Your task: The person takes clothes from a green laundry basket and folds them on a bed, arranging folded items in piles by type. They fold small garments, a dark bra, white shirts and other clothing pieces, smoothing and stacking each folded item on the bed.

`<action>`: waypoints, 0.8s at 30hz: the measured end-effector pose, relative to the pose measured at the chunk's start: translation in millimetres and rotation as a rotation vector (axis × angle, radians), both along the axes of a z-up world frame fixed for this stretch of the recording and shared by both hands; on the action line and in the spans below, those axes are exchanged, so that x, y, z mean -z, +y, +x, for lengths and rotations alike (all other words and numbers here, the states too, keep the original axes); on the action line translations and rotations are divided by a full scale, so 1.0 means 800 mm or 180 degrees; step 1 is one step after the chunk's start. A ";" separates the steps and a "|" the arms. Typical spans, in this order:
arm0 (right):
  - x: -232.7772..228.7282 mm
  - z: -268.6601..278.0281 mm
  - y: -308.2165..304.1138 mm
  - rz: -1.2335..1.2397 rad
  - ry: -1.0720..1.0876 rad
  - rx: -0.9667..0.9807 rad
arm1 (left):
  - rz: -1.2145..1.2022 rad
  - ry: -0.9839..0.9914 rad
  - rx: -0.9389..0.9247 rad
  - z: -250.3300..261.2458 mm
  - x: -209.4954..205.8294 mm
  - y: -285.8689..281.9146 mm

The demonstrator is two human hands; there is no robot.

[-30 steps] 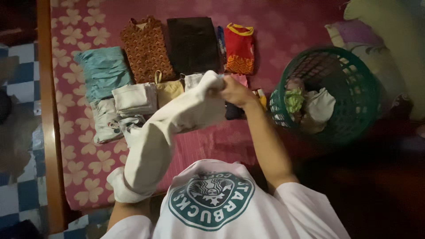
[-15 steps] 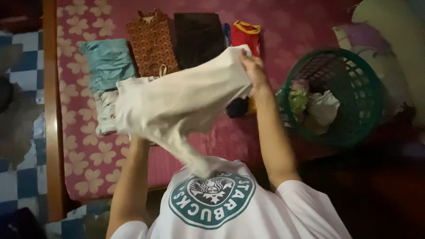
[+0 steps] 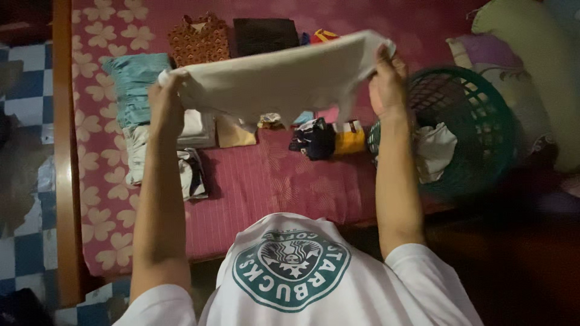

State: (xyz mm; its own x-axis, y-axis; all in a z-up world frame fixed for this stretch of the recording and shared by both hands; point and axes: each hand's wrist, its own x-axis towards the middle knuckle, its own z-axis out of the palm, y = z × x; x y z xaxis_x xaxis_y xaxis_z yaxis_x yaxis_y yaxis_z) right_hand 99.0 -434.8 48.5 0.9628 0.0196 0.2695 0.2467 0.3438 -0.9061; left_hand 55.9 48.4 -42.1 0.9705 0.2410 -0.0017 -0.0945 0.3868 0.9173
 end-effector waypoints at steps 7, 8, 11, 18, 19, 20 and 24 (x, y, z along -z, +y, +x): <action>0.006 0.020 0.035 -0.0402 -0.0218 0.0047 | 0.0249 0.0419 0.0139 0.010 -0.026 -0.020; 0.006 0.024 0.035 -0.0375 -0.0229 0.0163 | 0.0281 0.0458 0.0006 0.009 -0.028 -0.018; 0.012 0.028 0.027 -0.0205 0.0093 0.0452 | -0.0892 0.0173 -0.0009 0.006 -0.027 0.000; 0.024 0.041 0.024 -0.0167 -0.0321 0.0219 | -0.0396 0.0144 -0.0361 0.004 -0.004 0.039; 0.023 0.044 0.025 -0.0162 -0.0306 0.0292 | -0.0156 -0.0114 -0.0501 0.004 -0.002 0.040; 0.022 0.047 0.026 -0.0158 -0.0291 0.0365 | 0.0086 -0.0371 -0.0640 0.003 -0.002 0.041; 0.013 0.050 0.025 -0.0076 -0.0248 0.0485 | -0.0410 -0.0680 -0.0293 0.000 -0.017 0.045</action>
